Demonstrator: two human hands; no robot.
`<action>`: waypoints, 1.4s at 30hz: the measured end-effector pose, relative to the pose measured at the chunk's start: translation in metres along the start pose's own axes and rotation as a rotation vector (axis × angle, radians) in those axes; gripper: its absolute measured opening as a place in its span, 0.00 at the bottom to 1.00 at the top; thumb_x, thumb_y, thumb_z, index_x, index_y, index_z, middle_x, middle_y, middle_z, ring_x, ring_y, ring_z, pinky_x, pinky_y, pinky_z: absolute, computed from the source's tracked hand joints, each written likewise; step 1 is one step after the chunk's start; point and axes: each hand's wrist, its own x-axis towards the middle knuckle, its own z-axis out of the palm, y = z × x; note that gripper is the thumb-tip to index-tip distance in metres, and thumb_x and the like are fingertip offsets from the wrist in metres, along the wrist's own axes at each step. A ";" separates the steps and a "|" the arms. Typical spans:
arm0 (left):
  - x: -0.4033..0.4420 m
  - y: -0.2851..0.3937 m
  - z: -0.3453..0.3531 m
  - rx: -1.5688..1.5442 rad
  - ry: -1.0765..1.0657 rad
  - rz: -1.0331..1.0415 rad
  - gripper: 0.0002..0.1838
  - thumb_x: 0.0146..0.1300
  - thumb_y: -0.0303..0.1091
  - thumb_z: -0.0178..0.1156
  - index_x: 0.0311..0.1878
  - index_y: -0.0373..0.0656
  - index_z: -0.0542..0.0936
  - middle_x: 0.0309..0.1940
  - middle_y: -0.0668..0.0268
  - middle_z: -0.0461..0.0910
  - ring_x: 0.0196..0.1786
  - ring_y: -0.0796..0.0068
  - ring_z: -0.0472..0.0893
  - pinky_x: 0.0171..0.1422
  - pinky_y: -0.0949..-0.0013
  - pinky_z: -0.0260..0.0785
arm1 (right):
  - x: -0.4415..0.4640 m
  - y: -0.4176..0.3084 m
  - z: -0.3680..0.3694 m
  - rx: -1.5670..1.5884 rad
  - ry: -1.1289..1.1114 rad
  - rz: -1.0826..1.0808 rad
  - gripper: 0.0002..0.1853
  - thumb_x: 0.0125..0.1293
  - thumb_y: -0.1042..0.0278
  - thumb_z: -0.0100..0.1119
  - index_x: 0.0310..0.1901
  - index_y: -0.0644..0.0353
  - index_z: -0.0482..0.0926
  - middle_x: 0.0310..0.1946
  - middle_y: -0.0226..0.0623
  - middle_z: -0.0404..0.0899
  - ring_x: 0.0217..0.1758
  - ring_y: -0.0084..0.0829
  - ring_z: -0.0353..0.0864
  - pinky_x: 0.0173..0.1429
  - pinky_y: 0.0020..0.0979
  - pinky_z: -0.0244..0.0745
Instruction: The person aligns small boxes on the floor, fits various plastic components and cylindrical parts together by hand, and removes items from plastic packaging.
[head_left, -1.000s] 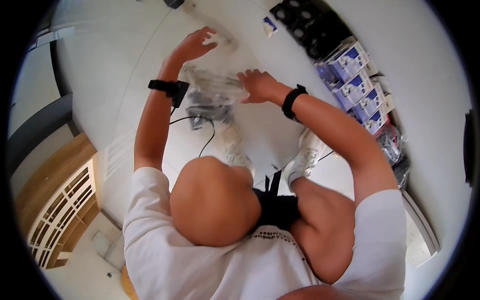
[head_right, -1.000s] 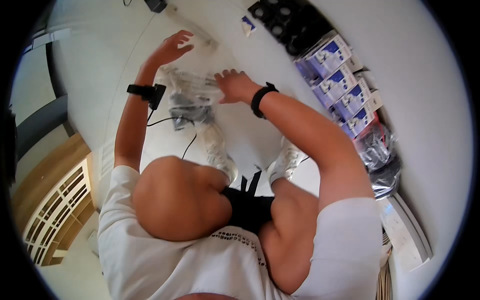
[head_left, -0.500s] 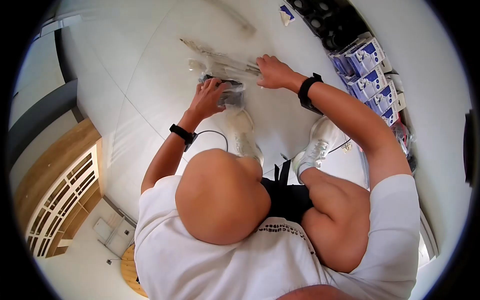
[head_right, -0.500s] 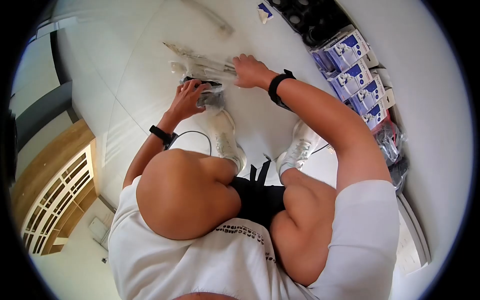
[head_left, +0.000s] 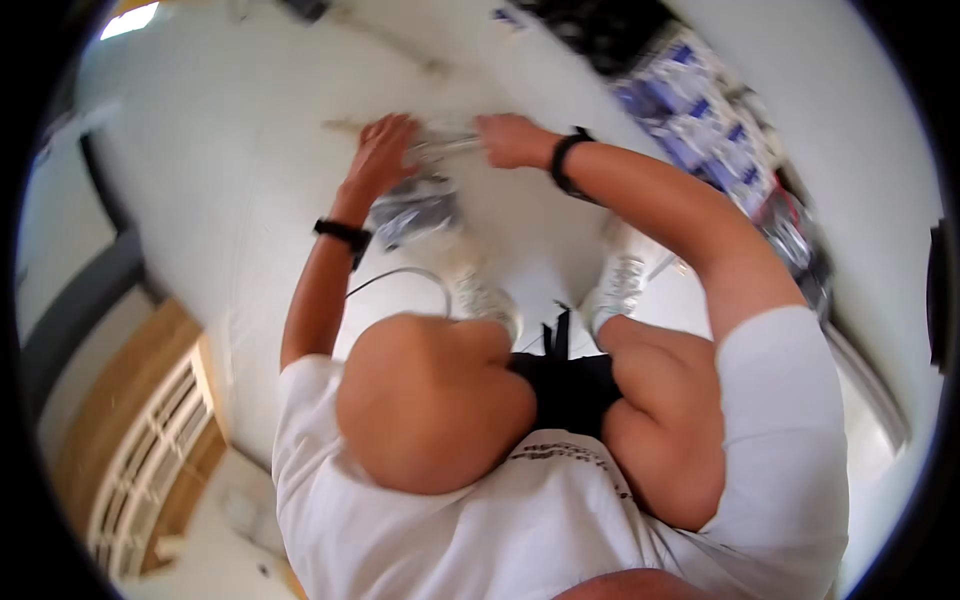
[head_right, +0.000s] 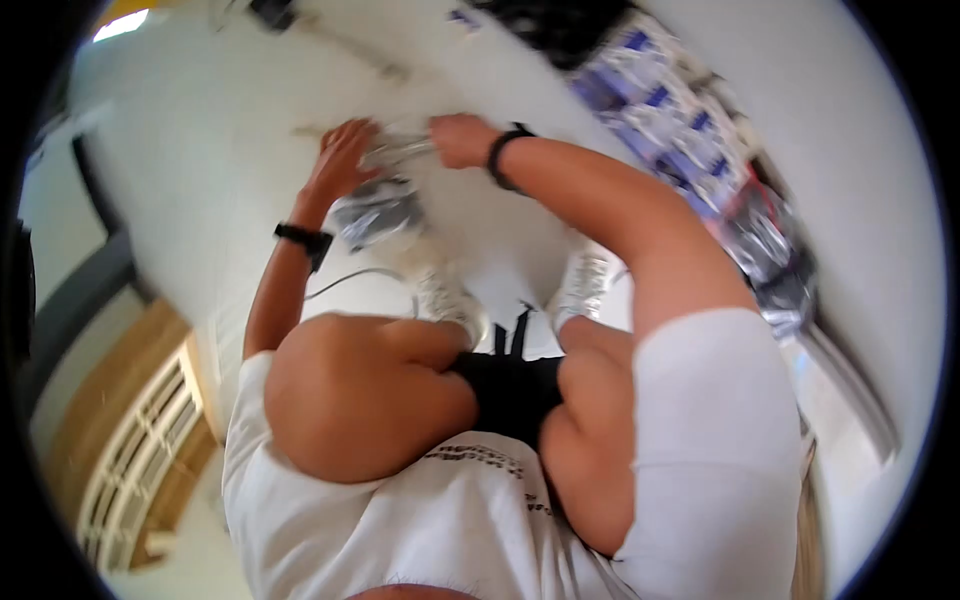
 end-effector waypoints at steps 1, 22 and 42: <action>0.012 0.003 0.008 -0.007 -0.008 0.060 0.35 0.49 0.36 0.72 0.63 0.46 0.72 0.58 0.59 0.74 0.65 0.54 0.71 0.69 0.51 0.59 | 0.004 0.006 0.001 0.061 -0.015 -0.009 0.08 0.50 0.76 0.55 0.31 0.68 0.81 0.33 0.54 0.84 0.40 0.51 0.85 0.44 0.47 0.80; 0.055 0.028 0.015 -0.080 -0.267 0.299 0.25 0.54 0.26 0.63 0.57 0.41 0.72 0.51 0.57 0.77 0.59 0.54 0.73 0.66 0.52 0.62 | -0.171 -0.005 -0.027 0.205 0.099 0.289 0.39 0.57 0.60 0.64 0.68 0.69 0.63 0.61 0.60 0.66 0.67 0.57 0.64 0.71 0.48 0.64; 0.162 0.131 -0.021 0.004 -0.179 0.621 0.21 0.54 0.24 0.64 0.53 0.45 0.74 0.43 0.64 0.77 0.53 0.60 0.76 0.61 0.56 0.67 | -0.191 0.013 -0.048 -0.074 0.355 0.557 0.18 0.62 0.67 0.58 0.54 0.58 0.70 0.44 0.43 0.80 0.51 0.45 0.81 0.50 0.49 0.74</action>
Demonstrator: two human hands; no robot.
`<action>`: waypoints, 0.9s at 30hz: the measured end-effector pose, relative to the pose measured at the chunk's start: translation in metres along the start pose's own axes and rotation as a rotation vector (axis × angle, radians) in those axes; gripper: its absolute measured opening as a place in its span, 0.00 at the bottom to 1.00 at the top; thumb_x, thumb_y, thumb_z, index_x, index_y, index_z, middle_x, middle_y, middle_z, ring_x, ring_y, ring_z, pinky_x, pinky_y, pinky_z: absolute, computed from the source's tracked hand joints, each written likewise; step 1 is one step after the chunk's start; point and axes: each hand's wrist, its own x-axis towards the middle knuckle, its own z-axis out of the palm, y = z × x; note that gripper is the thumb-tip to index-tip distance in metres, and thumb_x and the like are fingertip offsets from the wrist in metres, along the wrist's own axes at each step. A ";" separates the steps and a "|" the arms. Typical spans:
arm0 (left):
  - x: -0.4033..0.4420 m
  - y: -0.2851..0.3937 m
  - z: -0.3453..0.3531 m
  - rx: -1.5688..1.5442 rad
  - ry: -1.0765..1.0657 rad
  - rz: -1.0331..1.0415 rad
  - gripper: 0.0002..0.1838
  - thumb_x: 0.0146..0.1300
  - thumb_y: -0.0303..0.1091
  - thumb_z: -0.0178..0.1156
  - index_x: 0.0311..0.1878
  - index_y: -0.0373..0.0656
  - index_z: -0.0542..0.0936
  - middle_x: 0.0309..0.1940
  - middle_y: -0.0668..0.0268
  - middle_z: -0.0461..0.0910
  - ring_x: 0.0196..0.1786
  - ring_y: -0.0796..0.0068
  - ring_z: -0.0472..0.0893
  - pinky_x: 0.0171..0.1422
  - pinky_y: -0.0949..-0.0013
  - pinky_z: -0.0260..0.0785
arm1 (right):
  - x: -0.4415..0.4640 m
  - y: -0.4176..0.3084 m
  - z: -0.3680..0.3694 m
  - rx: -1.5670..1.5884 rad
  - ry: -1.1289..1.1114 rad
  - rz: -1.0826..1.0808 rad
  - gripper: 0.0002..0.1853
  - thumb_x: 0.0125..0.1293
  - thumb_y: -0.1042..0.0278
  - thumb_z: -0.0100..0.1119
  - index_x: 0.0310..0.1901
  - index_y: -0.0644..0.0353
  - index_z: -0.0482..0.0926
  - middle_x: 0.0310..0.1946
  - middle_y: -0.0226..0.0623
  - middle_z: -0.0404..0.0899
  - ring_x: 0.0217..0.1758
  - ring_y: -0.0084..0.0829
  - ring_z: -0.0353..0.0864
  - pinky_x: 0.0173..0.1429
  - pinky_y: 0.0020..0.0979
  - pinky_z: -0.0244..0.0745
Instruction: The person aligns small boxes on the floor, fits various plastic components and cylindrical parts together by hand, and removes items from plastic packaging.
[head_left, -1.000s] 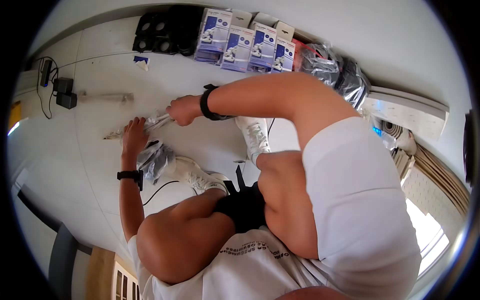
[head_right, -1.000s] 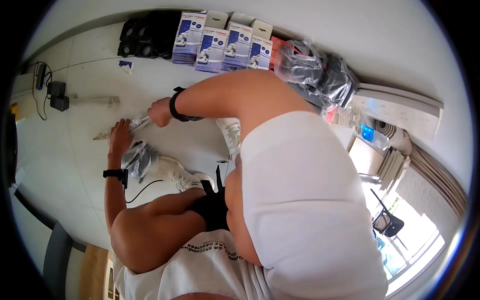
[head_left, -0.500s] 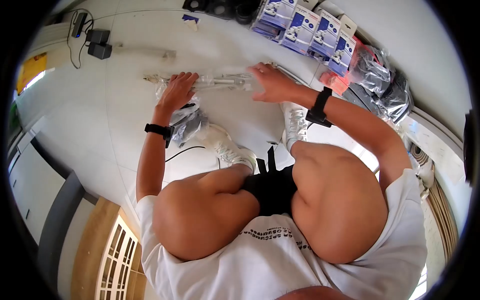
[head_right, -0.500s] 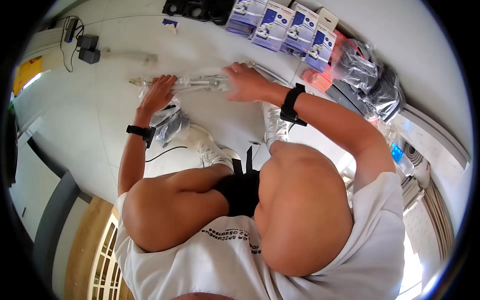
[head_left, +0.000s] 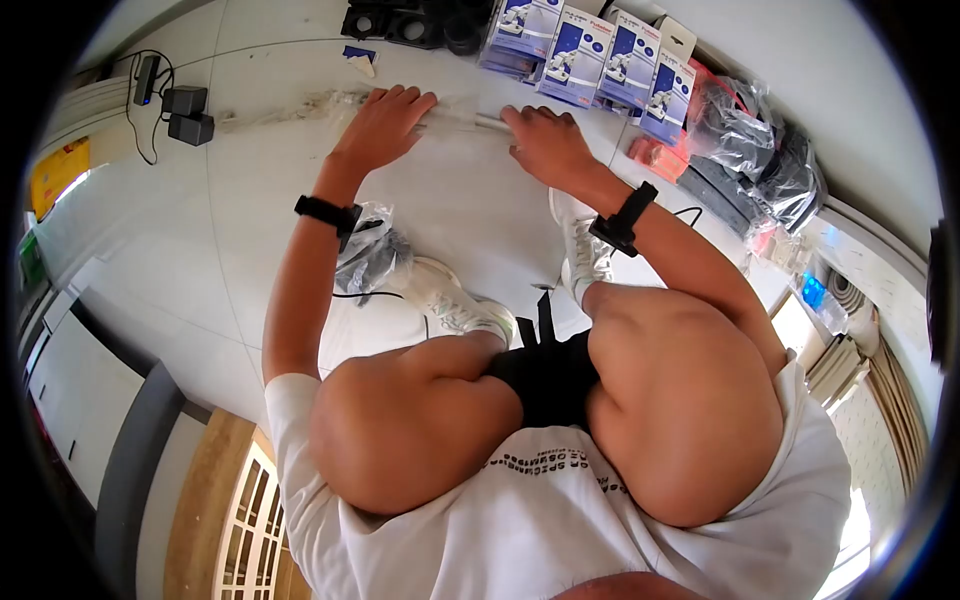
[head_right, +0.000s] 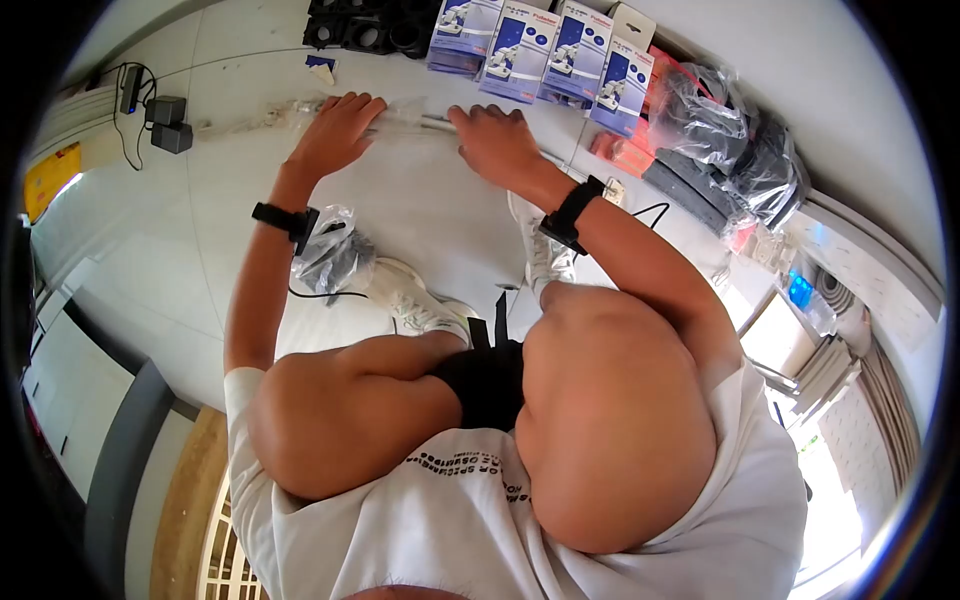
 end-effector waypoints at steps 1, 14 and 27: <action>0.007 0.000 0.002 0.012 0.021 0.028 0.21 0.54 0.25 0.64 0.53 0.45 0.74 0.44 0.64 0.77 0.53 0.60 0.76 0.61 0.56 0.67 | -0.001 0.006 0.003 0.000 -0.002 -0.001 0.18 0.62 0.67 0.58 0.54 0.58 0.70 0.44 0.43 0.80 0.51 0.45 0.81 0.50 0.49 0.74; 0.057 -0.022 0.048 0.072 0.219 0.004 0.24 0.54 0.26 0.66 0.56 0.49 0.75 0.50 0.63 0.74 0.59 0.59 0.74 0.63 0.56 0.69 | -0.051 0.065 0.023 -0.072 0.423 0.041 0.21 0.63 0.69 0.61 0.58 0.58 0.72 0.50 0.46 0.77 0.55 0.49 0.79 0.57 0.46 0.78; 0.051 -0.009 0.041 -0.143 0.308 -0.039 0.34 0.51 0.34 0.73 0.63 0.48 0.73 0.62 0.60 0.71 0.65 0.51 0.70 0.74 0.50 0.60 | -0.122 0.125 0.046 0.027 0.015 0.155 0.18 0.63 0.76 0.58 0.56 0.59 0.75 0.45 0.46 0.77 0.49 0.50 0.80 0.53 0.45 0.78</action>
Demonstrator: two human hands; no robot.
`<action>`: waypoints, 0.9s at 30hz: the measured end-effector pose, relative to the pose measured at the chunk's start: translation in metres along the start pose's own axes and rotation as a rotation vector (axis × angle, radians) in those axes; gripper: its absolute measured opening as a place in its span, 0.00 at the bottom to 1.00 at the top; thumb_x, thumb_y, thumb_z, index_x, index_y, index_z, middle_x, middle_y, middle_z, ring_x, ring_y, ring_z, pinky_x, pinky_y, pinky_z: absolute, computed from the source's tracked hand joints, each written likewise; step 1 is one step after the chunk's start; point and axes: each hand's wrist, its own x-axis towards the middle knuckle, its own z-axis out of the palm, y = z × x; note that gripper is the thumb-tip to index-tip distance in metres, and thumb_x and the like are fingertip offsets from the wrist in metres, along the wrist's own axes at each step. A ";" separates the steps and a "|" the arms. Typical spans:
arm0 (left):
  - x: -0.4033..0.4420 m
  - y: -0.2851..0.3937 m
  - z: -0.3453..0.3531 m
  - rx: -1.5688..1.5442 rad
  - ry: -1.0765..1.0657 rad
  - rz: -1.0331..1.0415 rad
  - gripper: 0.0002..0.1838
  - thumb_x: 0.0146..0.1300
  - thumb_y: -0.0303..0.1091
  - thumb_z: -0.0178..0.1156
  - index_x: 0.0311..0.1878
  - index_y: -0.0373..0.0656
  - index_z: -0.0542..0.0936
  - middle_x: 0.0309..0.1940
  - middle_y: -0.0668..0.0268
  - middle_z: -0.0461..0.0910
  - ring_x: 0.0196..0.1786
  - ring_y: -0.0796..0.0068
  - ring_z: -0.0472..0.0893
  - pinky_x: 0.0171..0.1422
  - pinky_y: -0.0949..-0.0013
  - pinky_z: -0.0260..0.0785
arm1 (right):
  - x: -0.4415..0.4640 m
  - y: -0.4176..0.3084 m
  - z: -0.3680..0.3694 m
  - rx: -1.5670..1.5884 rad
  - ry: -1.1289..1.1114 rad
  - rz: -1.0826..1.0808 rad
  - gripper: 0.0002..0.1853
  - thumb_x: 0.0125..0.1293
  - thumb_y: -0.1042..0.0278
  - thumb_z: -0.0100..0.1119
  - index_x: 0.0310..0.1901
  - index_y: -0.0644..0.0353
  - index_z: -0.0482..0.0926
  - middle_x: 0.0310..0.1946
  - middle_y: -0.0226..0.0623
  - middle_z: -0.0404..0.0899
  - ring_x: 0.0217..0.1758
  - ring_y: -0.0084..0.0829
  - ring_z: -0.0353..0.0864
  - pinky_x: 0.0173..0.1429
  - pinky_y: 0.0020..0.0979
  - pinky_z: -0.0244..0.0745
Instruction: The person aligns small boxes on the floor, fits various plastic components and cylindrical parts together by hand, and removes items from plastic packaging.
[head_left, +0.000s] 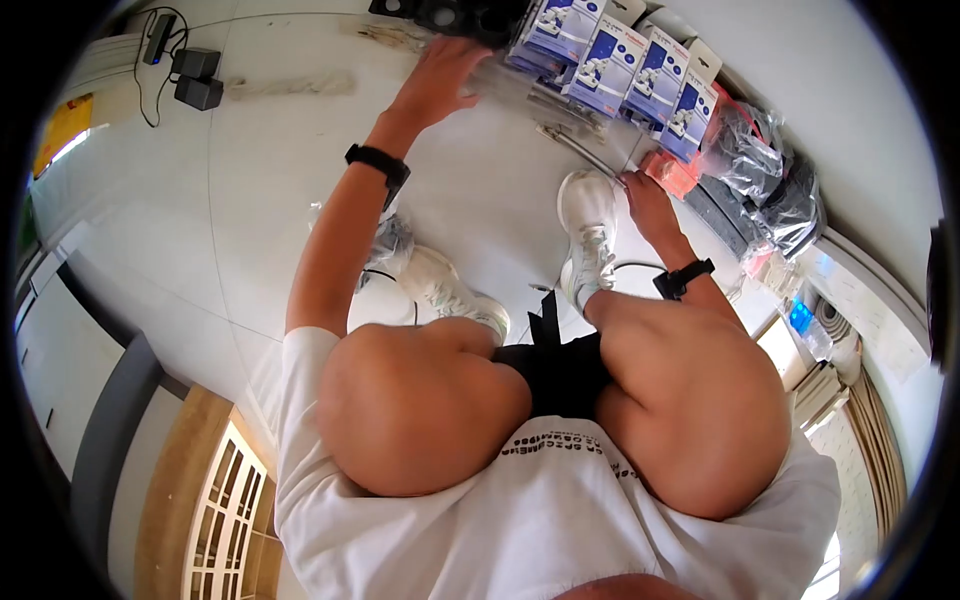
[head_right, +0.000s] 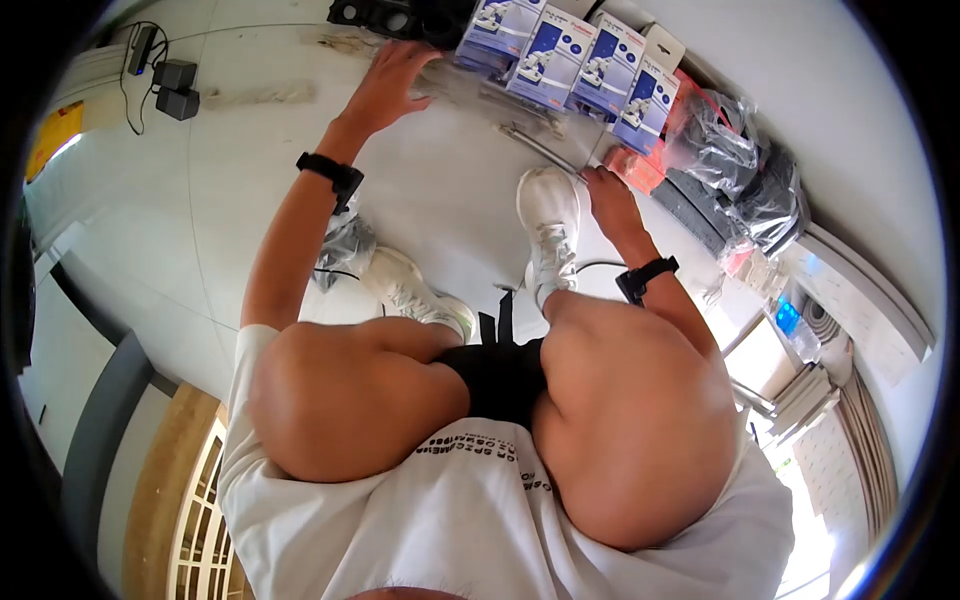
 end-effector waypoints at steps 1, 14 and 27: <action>-0.005 -0.001 -0.006 0.038 0.041 -0.006 0.34 0.51 0.35 0.73 0.63 0.48 0.73 0.61 0.60 0.71 0.65 0.51 0.70 0.73 0.51 0.60 | 0.003 -0.003 -0.001 0.026 0.016 -0.010 0.16 0.64 0.77 0.58 0.55 0.60 0.76 0.45 0.47 0.78 0.49 0.50 0.80 0.53 0.45 0.78; -0.078 0.017 -0.066 -1.103 -0.386 -0.794 0.24 0.72 0.46 0.58 0.66 0.46 0.69 0.48 0.59 0.81 0.50 0.67 0.81 0.56 0.65 0.73 | 0.041 -0.086 -0.038 0.262 0.112 -0.278 0.17 0.64 0.81 0.55 0.55 0.65 0.78 0.41 0.42 0.76 0.46 0.44 0.79 0.49 0.38 0.76; -0.067 -0.034 -0.008 -0.340 0.067 -0.333 0.11 0.70 0.35 0.60 0.53 0.44 0.78 0.45 0.59 0.80 0.50 0.66 0.79 0.57 0.66 0.71 | 0.142 -0.108 0.017 -0.053 0.359 -0.467 0.40 0.52 0.89 0.50 0.71 0.59 0.66 0.71 0.41 0.64 0.69 0.45 0.66 0.75 0.39 0.63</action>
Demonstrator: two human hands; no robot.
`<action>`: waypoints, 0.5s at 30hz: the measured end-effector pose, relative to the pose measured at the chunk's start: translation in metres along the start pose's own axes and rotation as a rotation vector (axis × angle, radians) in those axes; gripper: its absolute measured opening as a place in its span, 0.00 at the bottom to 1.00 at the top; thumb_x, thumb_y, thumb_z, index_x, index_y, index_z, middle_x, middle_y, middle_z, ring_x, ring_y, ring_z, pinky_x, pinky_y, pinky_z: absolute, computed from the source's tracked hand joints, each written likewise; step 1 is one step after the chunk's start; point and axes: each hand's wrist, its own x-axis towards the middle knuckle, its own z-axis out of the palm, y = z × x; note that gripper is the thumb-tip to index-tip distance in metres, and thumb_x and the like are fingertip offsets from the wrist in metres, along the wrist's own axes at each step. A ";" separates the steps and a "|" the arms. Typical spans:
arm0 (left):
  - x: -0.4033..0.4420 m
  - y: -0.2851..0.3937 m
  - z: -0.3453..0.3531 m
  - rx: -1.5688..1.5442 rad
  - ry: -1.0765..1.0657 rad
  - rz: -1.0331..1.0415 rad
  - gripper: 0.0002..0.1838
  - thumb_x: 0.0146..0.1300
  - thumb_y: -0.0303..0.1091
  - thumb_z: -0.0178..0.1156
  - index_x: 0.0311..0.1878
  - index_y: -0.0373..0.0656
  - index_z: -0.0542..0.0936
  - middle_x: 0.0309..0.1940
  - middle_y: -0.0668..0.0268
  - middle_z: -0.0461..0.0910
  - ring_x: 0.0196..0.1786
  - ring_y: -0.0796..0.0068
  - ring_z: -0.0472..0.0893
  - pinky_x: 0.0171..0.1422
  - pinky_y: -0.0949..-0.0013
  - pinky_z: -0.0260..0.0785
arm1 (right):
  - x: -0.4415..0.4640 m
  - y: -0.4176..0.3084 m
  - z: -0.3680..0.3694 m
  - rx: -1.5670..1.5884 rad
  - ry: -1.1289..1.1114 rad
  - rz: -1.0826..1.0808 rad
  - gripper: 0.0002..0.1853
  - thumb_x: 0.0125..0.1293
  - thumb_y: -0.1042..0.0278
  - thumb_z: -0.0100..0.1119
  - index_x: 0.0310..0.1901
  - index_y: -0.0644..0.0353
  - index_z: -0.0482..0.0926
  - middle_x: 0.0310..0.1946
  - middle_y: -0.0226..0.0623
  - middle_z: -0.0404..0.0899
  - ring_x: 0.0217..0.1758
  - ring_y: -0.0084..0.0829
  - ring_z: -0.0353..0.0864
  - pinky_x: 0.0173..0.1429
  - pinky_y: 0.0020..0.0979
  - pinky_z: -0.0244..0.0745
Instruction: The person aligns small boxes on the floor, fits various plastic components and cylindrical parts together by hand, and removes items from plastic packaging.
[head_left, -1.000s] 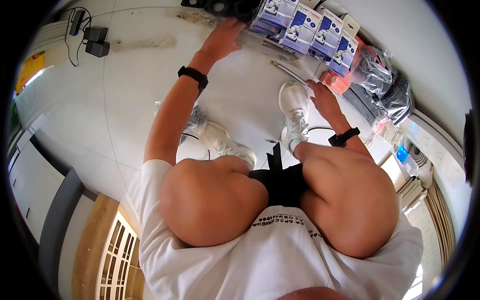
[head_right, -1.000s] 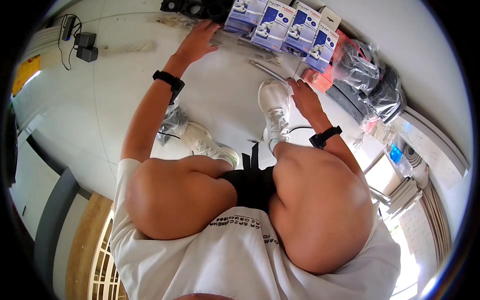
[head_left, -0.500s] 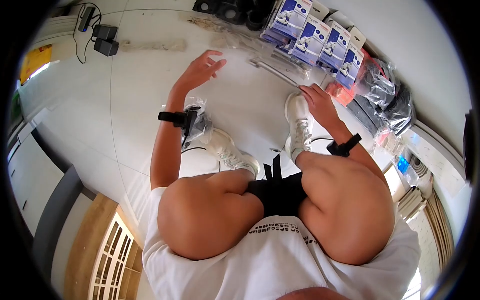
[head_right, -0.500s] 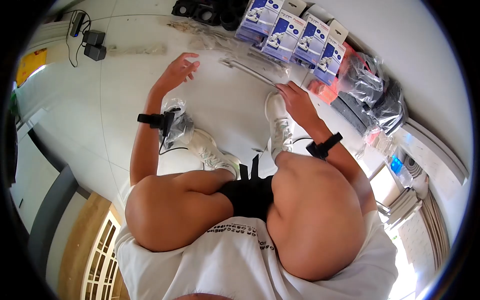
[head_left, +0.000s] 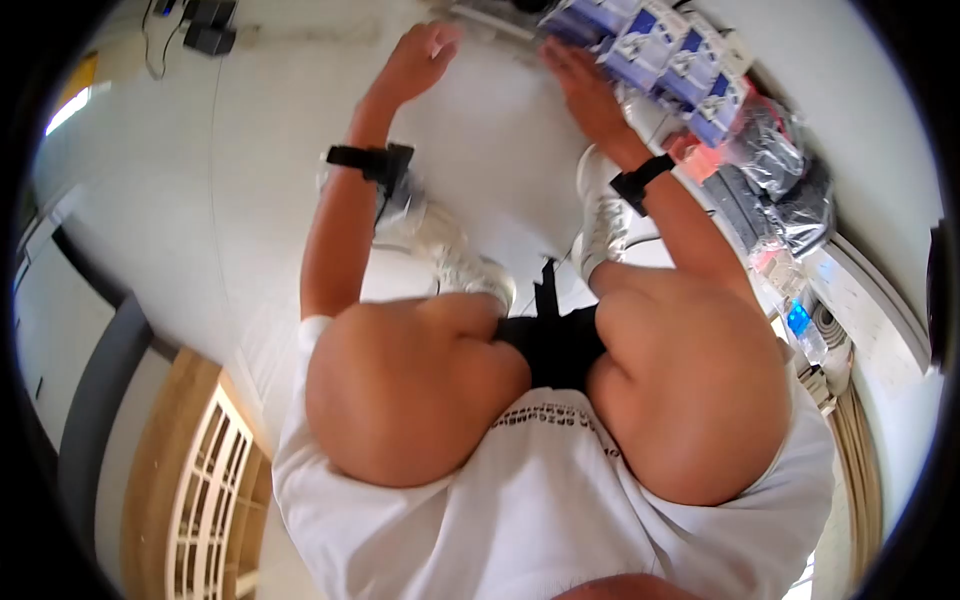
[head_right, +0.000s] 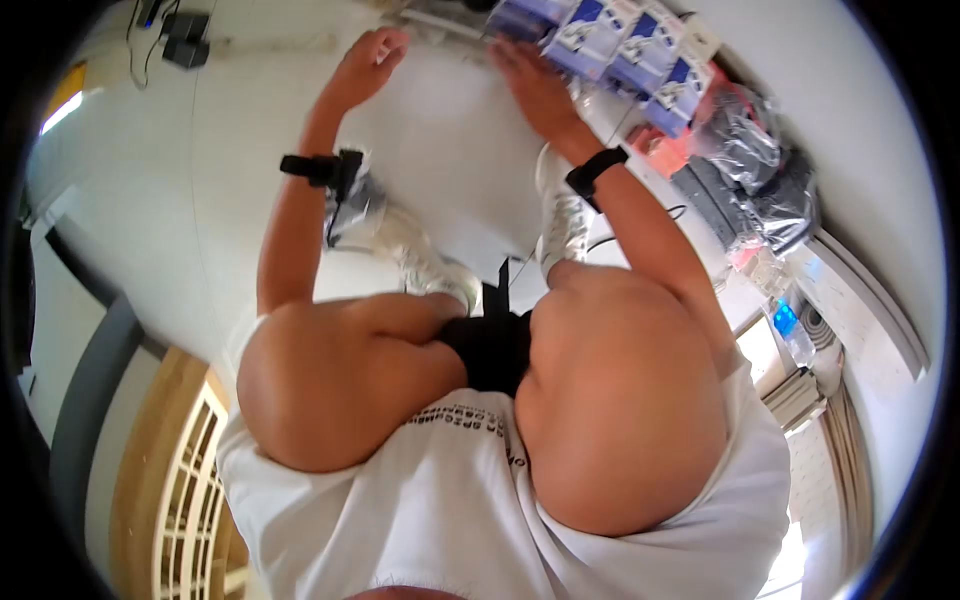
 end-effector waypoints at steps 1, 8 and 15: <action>-0.015 0.007 -0.019 0.013 -0.004 -0.042 0.11 0.70 0.35 0.60 0.53 0.44 0.78 0.45 0.59 0.80 0.50 0.66 0.79 0.57 0.66 0.71 | 0.000 0.001 -0.002 -0.009 0.005 -0.017 0.40 0.52 0.89 0.50 0.71 0.59 0.65 0.72 0.41 0.63 0.70 0.45 0.65 0.75 0.39 0.63; -0.160 -0.002 -0.128 0.549 -0.405 -0.397 0.44 0.53 0.53 0.74 0.72 0.56 0.65 0.68 0.58 0.66 0.70 0.50 0.64 0.72 0.49 0.63 | -0.003 -0.013 0.010 -0.067 0.014 0.051 0.31 0.63 0.77 0.52 0.70 0.66 0.63 0.76 0.45 0.55 0.76 0.51 0.59 0.77 0.50 0.57; -0.258 0.003 -0.057 0.522 -0.418 -0.447 0.71 0.30 0.51 0.82 0.80 0.66 0.49 0.77 0.52 0.49 0.79 0.42 0.49 0.76 0.37 0.52 | -0.002 -0.019 0.012 0.042 0.024 0.048 0.35 0.63 0.75 0.52 0.74 0.60 0.58 0.79 0.48 0.45 0.79 0.52 0.51 0.78 0.58 0.49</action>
